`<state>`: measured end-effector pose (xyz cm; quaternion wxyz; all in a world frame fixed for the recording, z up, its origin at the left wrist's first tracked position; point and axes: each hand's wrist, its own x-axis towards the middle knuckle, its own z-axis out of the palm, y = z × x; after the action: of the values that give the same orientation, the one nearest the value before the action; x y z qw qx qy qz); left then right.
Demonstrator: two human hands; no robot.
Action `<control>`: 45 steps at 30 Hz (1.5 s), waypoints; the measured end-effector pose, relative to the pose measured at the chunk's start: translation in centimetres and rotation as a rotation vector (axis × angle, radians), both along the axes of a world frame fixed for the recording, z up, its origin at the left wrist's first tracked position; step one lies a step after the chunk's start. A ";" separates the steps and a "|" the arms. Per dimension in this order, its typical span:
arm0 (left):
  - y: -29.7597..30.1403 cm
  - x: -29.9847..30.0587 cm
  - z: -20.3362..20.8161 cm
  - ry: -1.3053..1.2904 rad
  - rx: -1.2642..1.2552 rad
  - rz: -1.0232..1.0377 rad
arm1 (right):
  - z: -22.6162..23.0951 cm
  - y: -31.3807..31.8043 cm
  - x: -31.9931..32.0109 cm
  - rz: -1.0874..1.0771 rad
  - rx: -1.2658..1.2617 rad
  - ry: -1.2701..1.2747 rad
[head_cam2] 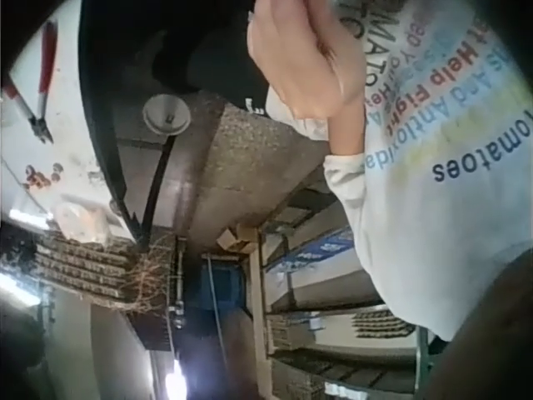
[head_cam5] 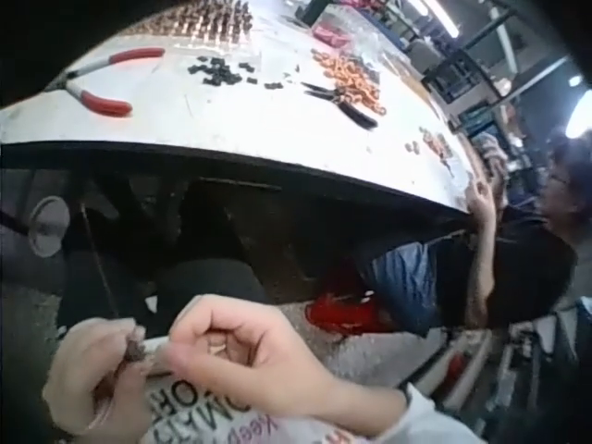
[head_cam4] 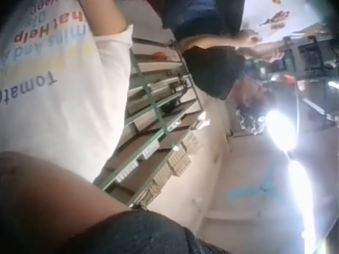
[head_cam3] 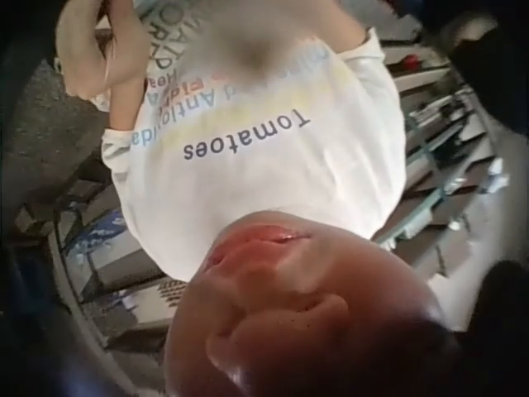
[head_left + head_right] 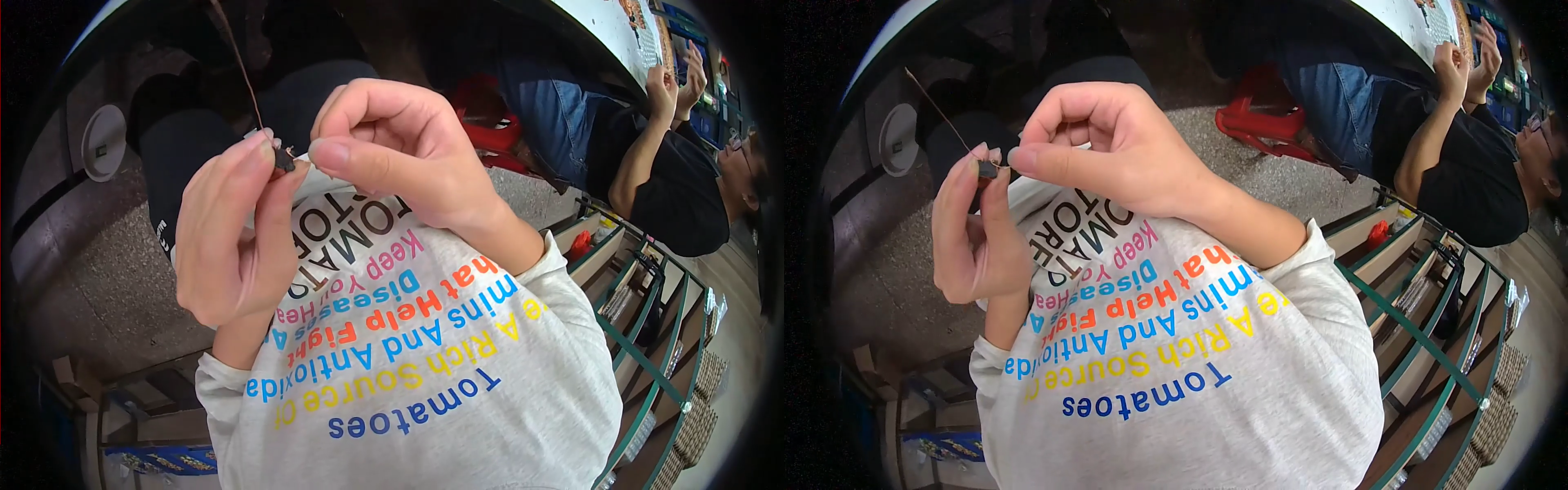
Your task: The person is winding copper wire around a small toroid core at an assembly workbench.
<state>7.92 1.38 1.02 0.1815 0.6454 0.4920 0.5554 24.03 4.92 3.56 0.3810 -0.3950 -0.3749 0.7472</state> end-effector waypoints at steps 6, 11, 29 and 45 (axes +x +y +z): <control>-0.3 0.3 -0.7 -0.217 -0.066 -0.013 | -0.1 -0.2 0.0 -0.001 -0.094 0.023; -0.1 0.6 -1.0 -0.490 -0.099 -0.066 | -1.0 -0.9 -0.3 -0.075 0.103 0.011; 0.3 -0.3 -0.7 -0.839 -0.206 -0.146 | -0.3 -1.2 -1.1 -0.251 0.931 -0.423; 0.7 -1.4 -0.6 -0.966 -0.313 -0.109 | 0.6 -2.3 -1.5 -0.192 1.146 -0.359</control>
<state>6.47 2.12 0.43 0.5114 0.3047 0.3946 0.6999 22.57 2.57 4.16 0.5293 -0.2789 -0.7388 0.3102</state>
